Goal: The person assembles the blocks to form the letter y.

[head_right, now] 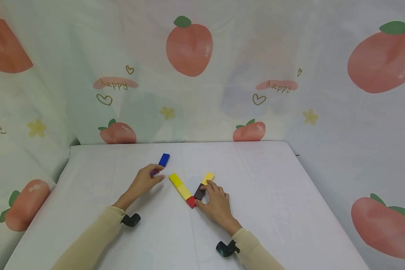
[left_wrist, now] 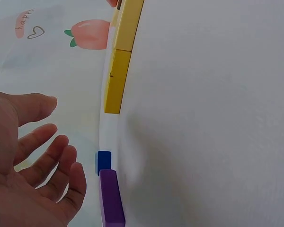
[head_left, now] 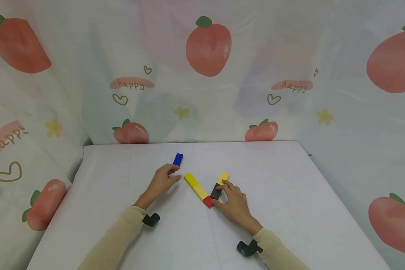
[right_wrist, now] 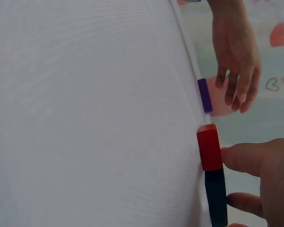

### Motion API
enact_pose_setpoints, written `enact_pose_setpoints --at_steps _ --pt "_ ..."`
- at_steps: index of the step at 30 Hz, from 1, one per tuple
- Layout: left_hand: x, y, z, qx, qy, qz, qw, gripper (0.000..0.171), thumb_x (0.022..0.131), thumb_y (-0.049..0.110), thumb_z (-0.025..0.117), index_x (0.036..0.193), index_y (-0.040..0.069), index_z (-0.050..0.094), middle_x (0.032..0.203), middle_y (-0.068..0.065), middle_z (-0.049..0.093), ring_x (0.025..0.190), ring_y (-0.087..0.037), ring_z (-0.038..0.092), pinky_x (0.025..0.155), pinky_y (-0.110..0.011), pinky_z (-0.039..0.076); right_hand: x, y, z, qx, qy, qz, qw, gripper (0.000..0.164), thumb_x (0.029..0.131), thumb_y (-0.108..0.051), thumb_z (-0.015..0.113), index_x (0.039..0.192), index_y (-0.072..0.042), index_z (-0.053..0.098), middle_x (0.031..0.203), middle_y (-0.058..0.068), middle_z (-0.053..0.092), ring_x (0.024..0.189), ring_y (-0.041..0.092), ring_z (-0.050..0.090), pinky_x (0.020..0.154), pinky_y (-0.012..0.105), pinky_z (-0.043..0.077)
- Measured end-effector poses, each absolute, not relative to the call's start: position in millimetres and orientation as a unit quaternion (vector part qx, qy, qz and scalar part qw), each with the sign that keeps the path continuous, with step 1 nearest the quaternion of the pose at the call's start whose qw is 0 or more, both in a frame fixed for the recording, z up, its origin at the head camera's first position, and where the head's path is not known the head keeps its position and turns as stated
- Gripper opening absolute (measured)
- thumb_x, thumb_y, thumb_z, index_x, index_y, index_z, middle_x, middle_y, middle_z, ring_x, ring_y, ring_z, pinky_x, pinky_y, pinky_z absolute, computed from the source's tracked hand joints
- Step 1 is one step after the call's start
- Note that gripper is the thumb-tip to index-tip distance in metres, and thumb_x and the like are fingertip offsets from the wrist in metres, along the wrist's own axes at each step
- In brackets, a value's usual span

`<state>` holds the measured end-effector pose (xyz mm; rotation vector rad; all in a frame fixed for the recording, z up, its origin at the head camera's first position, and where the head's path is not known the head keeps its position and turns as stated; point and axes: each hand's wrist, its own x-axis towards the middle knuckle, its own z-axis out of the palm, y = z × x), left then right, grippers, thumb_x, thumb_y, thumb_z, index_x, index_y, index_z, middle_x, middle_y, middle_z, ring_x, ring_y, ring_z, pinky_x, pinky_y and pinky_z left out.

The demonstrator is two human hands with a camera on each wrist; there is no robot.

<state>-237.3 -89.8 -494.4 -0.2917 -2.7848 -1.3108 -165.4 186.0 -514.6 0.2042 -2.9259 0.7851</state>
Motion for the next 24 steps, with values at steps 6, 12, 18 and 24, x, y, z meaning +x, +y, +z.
enact_pose_setpoints --at_steps 6,12,18,24 --pt "-238 -102 -491 -0.093 -0.901 -0.423 0.026 0.035 0.091 0.023 0.071 0.123 0.01 0.064 0.12 -0.011 0.065 0.11 -0.027 0.061 0.098 -0.043 0.052 -165 186 -515 0.067 -0.963 0.257 0.054 0.043 0.081 -0.037 0.077 0.119 -0.021 0.064 0.148 0.008 0.049 0.127 0.037 0.05 0.094 0.056 0.039" --pt "-244 -110 -493 -0.077 -0.903 -0.421 0.027 0.035 0.092 0.023 0.07 0.124 0.011 0.062 0.119 -0.01 0.064 0.11 -0.026 0.06 0.099 -0.043 0.052 -166 187 -515 0.067 -0.962 0.259 0.055 0.043 0.082 -0.037 0.076 0.119 -0.021 0.063 0.148 0.007 0.048 0.128 0.037 0.049 0.093 0.055 0.039" --pt "-254 -115 -495 -0.066 -0.895 -0.44 0.037 0.035 0.091 0.019 0.07 0.122 0.007 0.062 0.119 -0.012 0.064 0.113 -0.028 0.06 0.099 -0.043 0.051 -166 187 -515 0.066 -0.962 0.258 0.053 0.043 0.081 -0.038 0.077 0.119 -0.021 0.063 0.148 0.007 0.048 0.128 0.037 0.049 0.094 0.056 0.039" --pt "-266 -117 -496 -0.042 -0.894 -0.445 0.033 0.036 0.091 0.021 0.069 0.124 0.008 0.06 0.123 -0.012 0.063 0.118 -0.028 0.057 0.102 -0.046 0.048 -165 187 -515 0.067 -0.962 0.259 0.052 0.043 0.081 -0.038 0.077 0.119 -0.021 0.063 0.148 0.007 0.048 0.129 0.037 0.049 0.094 0.055 0.039"
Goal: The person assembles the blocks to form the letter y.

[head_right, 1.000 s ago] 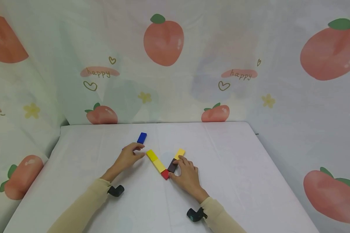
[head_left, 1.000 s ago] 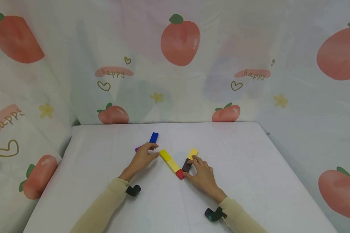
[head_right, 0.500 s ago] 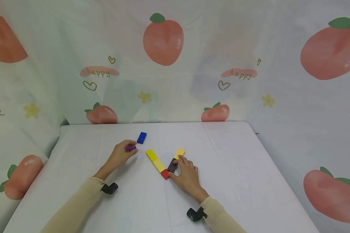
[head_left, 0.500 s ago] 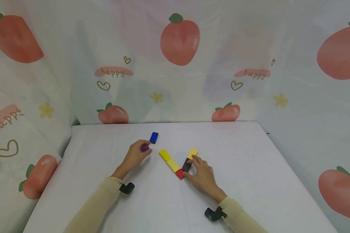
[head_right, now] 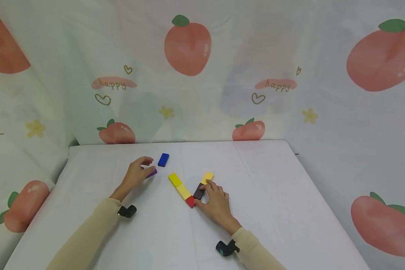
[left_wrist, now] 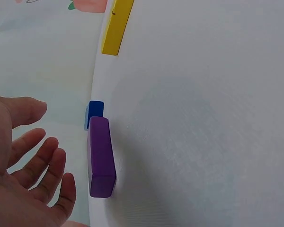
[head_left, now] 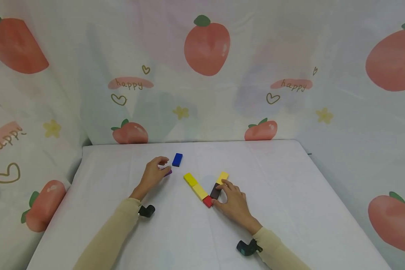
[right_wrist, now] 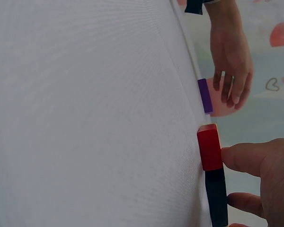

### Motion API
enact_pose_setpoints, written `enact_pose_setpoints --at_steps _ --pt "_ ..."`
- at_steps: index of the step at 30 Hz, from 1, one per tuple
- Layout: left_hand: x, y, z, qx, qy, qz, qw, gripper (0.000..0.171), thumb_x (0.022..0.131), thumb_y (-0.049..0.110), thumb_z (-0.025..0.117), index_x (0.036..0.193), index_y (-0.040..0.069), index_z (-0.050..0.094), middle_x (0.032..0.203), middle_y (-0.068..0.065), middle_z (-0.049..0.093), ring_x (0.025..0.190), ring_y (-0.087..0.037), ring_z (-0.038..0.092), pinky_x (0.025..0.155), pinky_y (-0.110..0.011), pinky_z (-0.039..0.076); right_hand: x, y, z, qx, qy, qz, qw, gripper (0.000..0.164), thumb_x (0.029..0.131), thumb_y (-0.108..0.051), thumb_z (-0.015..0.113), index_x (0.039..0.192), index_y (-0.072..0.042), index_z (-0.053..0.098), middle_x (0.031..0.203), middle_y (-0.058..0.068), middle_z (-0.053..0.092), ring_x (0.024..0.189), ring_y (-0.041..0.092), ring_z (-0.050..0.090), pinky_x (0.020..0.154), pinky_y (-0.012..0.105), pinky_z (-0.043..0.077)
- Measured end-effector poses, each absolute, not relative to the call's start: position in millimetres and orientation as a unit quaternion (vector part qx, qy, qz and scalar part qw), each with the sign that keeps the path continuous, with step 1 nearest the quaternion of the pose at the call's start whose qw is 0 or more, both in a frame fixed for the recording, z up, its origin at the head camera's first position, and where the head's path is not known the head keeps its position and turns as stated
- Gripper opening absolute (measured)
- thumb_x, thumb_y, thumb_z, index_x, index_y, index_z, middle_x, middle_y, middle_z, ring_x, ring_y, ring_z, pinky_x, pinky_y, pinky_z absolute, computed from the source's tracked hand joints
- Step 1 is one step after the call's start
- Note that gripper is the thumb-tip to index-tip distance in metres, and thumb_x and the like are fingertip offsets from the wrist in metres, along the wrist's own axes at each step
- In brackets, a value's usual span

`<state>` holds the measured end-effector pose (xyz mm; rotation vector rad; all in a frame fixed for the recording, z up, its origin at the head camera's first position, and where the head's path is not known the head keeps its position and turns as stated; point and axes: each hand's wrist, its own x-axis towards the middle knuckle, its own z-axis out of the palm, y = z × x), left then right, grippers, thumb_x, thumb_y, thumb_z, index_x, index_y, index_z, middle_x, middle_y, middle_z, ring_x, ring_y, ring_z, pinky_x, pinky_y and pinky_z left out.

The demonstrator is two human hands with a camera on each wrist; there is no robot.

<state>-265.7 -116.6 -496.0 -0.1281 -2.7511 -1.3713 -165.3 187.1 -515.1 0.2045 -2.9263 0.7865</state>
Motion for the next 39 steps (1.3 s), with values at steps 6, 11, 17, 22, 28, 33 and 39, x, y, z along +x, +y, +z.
enact_pose_setpoints --at_steps 6,11,17,22,28,33,39 --pt "-279 -112 -499 -0.018 -0.896 -0.444 0.017 0.039 0.092 0.024 0.067 0.127 0.01 0.058 0.126 -0.011 0.061 0.121 -0.029 0.054 0.106 -0.048 0.045 -165 187 -514 0.068 -0.961 0.262 0.051 0.043 0.081 -0.038 0.077 0.118 -0.02 0.064 0.149 0.007 0.048 0.129 0.037 0.048 0.094 0.056 0.038" --pt "-287 -107 -501 -0.008 -0.9 -0.435 0.013 0.039 0.093 0.024 0.066 0.129 0.01 0.056 0.127 -0.012 0.06 0.121 -0.029 0.054 0.106 -0.046 0.045 -165 187 -514 0.071 -0.961 0.263 0.053 0.042 0.081 -0.037 0.077 0.117 -0.02 0.064 0.148 0.007 0.049 0.129 0.037 0.049 0.093 0.055 0.039" --pt "-296 -102 -501 0.002 -0.896 -0.443 0.01 0.04 0.094 0.024 0.066 0.13 0.009 0.056 0.128 -0.014 0.06 0.121 -0.03 0.054 0.106 -0.046 0.045 -165 187 -515 0.071 -0.961 0.259 0.058 0.042 0.081 -0.037 0.077 0.117 -0.02 0.064 0.148 0.008 0.049 0.128 0.037 0.049 0.093 0.056 0.039" --pt "-302 -97 -503 0.012 -0.891 -0.454 0.007 0.042 0.094 0.024 0.065 0.131 0.007 0.056 0.129 -0.015 0.06 0.122 -0.031 0.054 0.107 -0.046 0.044 -164 186 -515 0.067 -0.962 0.259 0.057 0.043 0.081 -0.036 0.077 0.118 -0.02 0.064 0.148 0.008 0.049 0.129 0.036 0.049 0.094 0.056 0.039" --pt "-308 -93 -508 0.0 -0.895 -0.445 0.016 0.041 0.093 0.024 0.066 0.128 0.006 0.057 0.124 -0.016 0.062 0.117 -0.031 0.056 0.105 -0.046 0.046 -164 186 -515 0.067 -0.961 0.261 0.058 0.043 0.08 -0.036 0.078 0.118 -0.02 0.064 0.148 0.007 0.049 0.129 0.036 0.049 0.095 0.056 0.039" --pt "-311 -90 -513 0.003 -0.903 -0.429 0.012 0.04 0.092 0.025 0.066 0.127 0.007 0.057 0.124 -0.014 0.063 0.117 -0.03 0.057 0.104 -0.045 0.047 -165 187 -515 0.067 -0.962 0.26 0.053 0.043 0.081 -0.038 0.077 0.118 -0.021 0.064 0.148 0.006 0.049 0.13 0.035 0.048 0.095 0.056 0.039" --pt "-310 -88 -516 0.001 -0.909 -0.416 0.014 0.041 0.092 0.027 0.066 0.128 0.008 0.056 0.125 -0.014 0.063 0.118 -0.031 0.058 0.102 -0.045 0.048 -165 187 -516 0.071 -0.962 0.257 0.058 0.047 0.081 -0.037 0.078 0.123 -0.021 0.064 0.147 0.008 0.049 0.129 0.036 0.049 0.094 0.056 0.039"
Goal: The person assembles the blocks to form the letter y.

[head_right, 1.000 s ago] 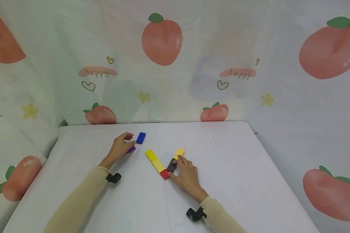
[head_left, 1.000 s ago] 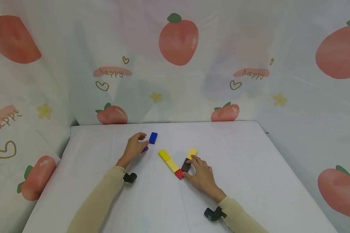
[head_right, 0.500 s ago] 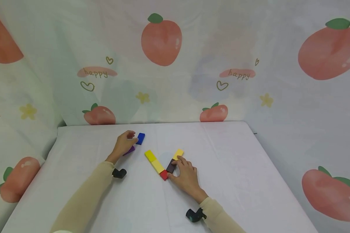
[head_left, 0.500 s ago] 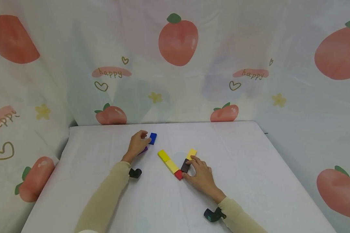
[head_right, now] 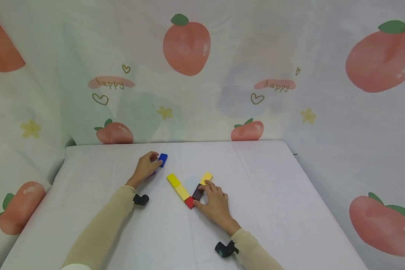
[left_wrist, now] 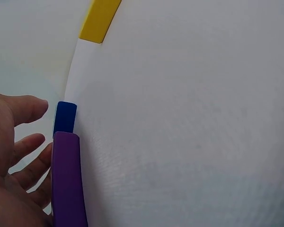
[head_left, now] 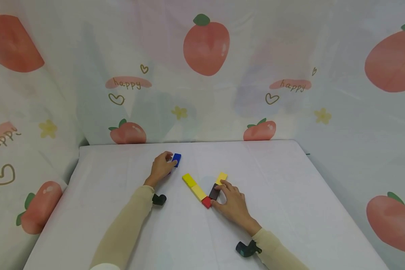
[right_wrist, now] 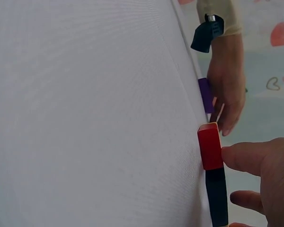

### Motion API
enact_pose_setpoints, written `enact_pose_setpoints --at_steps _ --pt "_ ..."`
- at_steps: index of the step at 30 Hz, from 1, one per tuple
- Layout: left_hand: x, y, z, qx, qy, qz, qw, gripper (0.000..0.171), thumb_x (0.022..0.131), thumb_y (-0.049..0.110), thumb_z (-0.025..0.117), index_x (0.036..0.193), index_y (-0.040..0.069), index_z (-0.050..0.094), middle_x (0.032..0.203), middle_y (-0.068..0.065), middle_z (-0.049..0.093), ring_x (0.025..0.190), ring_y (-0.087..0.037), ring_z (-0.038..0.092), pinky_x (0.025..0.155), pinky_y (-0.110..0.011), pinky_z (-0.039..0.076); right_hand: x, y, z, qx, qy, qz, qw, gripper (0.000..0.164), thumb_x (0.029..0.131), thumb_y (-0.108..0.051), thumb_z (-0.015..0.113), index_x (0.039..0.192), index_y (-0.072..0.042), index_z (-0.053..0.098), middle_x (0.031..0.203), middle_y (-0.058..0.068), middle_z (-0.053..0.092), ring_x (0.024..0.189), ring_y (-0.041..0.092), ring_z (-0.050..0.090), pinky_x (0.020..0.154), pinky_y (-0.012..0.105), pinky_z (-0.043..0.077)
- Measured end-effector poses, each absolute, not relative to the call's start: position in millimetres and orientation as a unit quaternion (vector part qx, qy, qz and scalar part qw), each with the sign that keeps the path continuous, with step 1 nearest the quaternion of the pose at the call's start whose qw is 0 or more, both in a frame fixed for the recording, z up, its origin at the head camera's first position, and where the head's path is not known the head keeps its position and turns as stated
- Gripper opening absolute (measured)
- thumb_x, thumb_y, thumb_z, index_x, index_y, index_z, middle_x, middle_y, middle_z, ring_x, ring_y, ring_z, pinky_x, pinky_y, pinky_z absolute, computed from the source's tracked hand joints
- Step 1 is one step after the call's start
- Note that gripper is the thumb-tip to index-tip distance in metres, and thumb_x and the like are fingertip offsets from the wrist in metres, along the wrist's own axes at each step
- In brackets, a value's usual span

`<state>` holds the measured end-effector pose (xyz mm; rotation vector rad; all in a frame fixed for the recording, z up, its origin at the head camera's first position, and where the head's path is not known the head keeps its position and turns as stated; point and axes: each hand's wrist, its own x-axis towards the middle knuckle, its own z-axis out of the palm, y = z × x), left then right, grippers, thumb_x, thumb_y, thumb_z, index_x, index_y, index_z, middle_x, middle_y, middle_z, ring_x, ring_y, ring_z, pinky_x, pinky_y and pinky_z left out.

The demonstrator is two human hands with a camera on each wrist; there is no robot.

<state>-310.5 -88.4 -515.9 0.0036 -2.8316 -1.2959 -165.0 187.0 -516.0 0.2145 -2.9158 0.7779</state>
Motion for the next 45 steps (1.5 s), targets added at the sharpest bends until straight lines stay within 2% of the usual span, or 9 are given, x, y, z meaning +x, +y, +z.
enact_pose_setpoints --at_steps 5,21,31,45 --pt "-309.7 -87.8 -515.6 0.005 -0.911 -0.412 0.012 0.042 0.092 0.028 0.066 0.128 0.008 0.057 0.125 -0.014 0.063 0.118 -0.031 0.057 0.103 -0.045 0.048 -163.9 186.8 -515.0 0.082 -0.965 0.242 0.055 0.052 0.083 -0.039 0.075 0.131 -0.024 0.063 0.147 0.008 0.048 0.127 0.036 0.049 0.091 0.054 0.04" --pt "-310.2 -87.2 -517.1 0.008 -0.915 -0.403 0.007 0.044 0.092 0.029 0.067 0.129 0.007 0.057 0.129 -0.015 0.062 0.118 -0.032 0.058 0.099 -0.043 0.052 -162.6 185.6 -511.5 0.081 -0.967 0.236 0.05 0.048 0.084 -0.039 0.074 0.129 -0.024 0.065 0.148 0.009 0.047 0.128 0.035 0.049 0.094 0.055 0.04" --pt "-312.3 -84.5 -516.0 -0.005 -0.934 -0.357 0.006 0.052 0.091 0.032 0.068 0.134 0.007 0.056 0.128 -0.015 0.063 0.117 -0.032 0.058 0.107 -0.052 0.041 -164.8 186.5 -514.7 0.076 -0.964 0.249 0.054 0.049 0.083 -0.037 0.075 0.127 -0.02 0.061 0.148 0.009 0.047 0.128 0.038 0.048 0.094 0.056 0.039" --pt "-314.6 -80.4 -517.7 0.003 -0.942 -0.336 0.01 0.057 0.086 0.034 0.073 0.132 0.005 0.056 0.122 -0.015 0.065 0.111 -0.032 0.058 0.105 -0.053 0.037 -164.9 187.3 -515.2 0.074 -0.964 0.252 0.049 0.046 0.083 -0.037 0.075 0.124 -0.021 0.063 0.148 0.007 0.047 0.129 0.036 0.048 0.096 0.056 0.038"
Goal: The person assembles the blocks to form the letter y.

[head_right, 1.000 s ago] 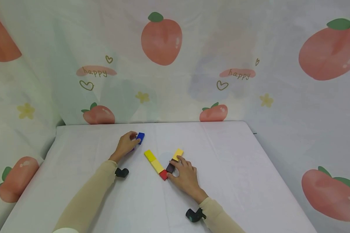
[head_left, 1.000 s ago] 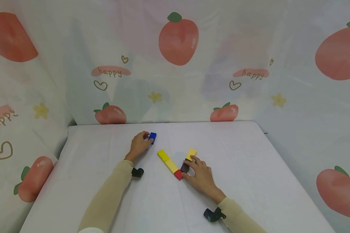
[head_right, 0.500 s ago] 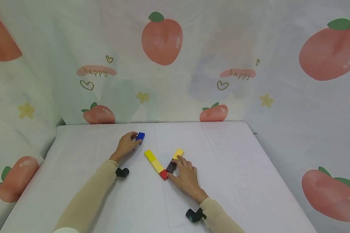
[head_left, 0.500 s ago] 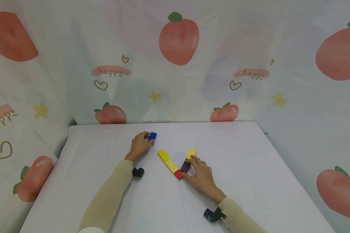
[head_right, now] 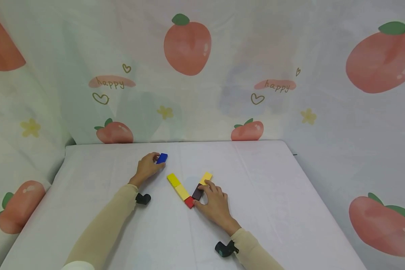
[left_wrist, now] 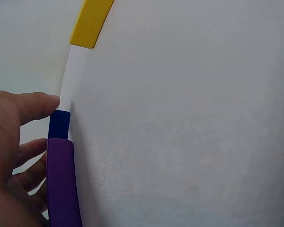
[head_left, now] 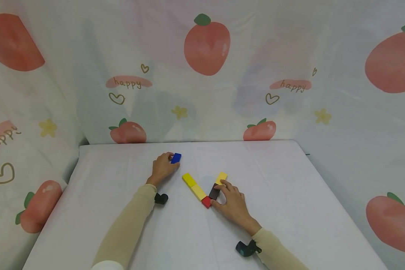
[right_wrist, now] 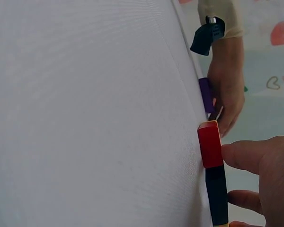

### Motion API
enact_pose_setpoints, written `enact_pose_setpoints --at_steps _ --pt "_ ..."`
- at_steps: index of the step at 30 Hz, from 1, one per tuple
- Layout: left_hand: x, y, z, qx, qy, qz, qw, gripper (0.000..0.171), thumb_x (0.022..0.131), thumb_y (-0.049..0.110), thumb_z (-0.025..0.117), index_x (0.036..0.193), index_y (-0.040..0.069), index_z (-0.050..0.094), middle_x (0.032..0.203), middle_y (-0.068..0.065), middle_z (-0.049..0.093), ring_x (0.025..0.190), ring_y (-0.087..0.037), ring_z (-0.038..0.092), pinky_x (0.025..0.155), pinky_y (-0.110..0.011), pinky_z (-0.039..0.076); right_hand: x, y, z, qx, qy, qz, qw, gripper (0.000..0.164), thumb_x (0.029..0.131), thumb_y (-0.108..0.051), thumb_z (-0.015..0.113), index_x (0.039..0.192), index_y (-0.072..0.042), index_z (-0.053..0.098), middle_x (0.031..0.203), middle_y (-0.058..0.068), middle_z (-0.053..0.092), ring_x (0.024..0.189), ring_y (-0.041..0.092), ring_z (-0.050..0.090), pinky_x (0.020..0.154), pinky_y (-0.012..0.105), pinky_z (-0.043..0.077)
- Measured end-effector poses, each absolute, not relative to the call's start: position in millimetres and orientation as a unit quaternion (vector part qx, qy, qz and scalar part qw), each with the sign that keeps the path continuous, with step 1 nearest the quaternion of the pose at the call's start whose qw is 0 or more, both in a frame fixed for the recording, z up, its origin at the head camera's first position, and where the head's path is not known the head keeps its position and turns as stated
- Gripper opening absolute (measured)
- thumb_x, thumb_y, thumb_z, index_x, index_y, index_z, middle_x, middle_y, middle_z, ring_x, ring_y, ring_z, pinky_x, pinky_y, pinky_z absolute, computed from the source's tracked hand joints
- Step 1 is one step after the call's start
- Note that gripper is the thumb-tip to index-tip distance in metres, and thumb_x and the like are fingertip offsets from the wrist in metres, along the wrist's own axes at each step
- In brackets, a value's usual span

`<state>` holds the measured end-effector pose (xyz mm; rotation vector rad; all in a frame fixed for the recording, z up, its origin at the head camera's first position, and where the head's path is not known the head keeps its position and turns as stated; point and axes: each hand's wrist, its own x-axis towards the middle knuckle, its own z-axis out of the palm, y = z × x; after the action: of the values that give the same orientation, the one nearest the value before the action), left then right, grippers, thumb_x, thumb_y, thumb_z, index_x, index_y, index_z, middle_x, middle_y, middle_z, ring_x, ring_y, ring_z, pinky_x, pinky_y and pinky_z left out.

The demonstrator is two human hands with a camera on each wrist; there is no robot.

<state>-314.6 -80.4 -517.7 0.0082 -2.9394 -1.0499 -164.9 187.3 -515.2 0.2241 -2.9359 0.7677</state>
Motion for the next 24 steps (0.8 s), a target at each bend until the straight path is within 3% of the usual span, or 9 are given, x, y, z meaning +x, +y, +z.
enact_pose_setpoints --at_steps 14,24 --pt "-314.2 -79.3 -514.4 0.018 -0.94 -0.342 -0.004 0.05 0.087 0.027 0.069 0.131 0.005 0.059 0.122 -0.015 0.064 0.109 -0.032 0.058 0.102 -0.05 0.041 -164.9 186.9 -513.7 0.072 -0.964 0.253 0.047 0.046 0.083 -0.037 0.075 0.124 -0.021 0.063 0.149 0.007 0.047 0.129 0.036 0.047 0.096 0.056 0.038" --pt "-309.4 -76.3 -513.1 0.014 -0.941 -0.337 0.023 0.048 0.088 0.029 0.071 0.126 0.003 0.061 0.118 -0.016 0.065 0.106 -0.031 0.059 0.099 -0.048 0.043 -164.8 187.1 -515.0 0.071 -0.965 0.248 0.049 0.046 0.083 -0.037 0.076 0.124 -0.02 0.063 0.148 0.007 0.048 0.128 0.035 0.048 0.094 0.055 0.039"
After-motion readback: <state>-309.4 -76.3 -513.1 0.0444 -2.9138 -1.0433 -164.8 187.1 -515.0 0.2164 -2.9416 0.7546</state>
